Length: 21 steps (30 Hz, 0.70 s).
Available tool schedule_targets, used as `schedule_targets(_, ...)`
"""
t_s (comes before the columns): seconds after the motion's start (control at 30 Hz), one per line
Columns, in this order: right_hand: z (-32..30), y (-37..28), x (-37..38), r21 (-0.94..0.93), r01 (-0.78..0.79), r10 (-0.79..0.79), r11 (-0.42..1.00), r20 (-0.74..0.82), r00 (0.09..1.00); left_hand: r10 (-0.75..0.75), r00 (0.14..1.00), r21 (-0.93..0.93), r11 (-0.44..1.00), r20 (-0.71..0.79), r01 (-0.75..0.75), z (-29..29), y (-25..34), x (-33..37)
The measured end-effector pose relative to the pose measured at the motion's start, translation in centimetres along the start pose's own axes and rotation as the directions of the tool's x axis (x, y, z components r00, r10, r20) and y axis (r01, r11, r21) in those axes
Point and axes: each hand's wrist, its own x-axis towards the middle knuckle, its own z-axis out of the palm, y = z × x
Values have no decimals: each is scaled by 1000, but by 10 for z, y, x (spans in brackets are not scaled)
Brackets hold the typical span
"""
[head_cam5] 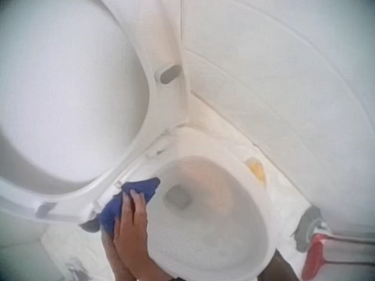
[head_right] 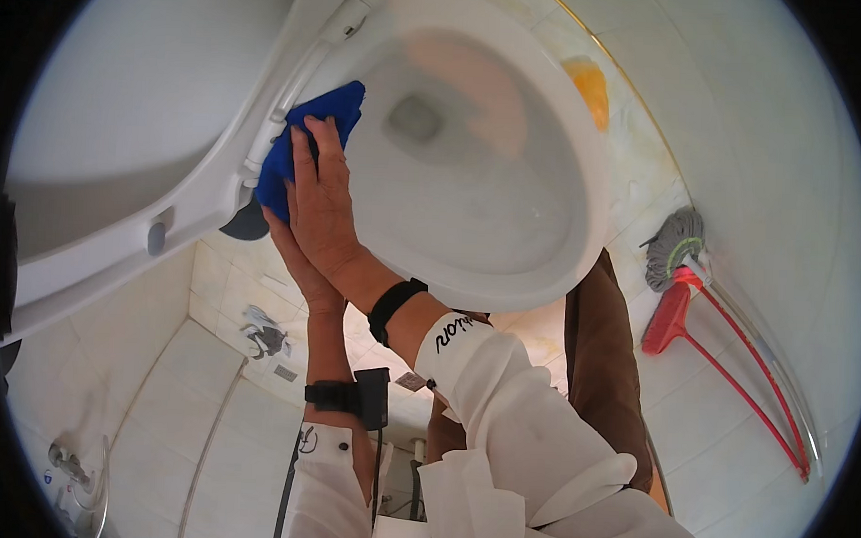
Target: Cleaning a toilet with a cloth and then rinsing the cloth in a sink.
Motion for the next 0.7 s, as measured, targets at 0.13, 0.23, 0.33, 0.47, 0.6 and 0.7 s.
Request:
schedule_targets(0.13, 1, -9, 19, 294, -161, 211, 942, -145, 967, 337, 940, 467, 842, -60, -272, -29, -33, 12)
schedule_targets(0.23, 0, -2, 31, 283, -180, 239, 942, -187, 953, 383, 921, 514, 805, -67, -297, -25, -32, 20)
schedule_targets(0.33, -3, 17, 38, 275, -151, 214, 949, -216, 953, 365, 922, 364, 882, -129, -298, -17, -27, 17)
schedule_targets(0.47, -5, 40, 62, 493, -214, 337, 843, -173, 925, 371, 908, 462, 851, -194, -249, 6, -25, 6)
schedule_targets(0.6, -6, 23, 62, 750, -256, 400, 610, -12, 917, 456, 873, 547, 781, -172, -301, -14, -33, 18)
schedule_targets(0.7, -3, 21, 60, 743, -367, 487, 560, 62, 871, 447, 881, 609, 746, -157, -271, -14, -32, 16)
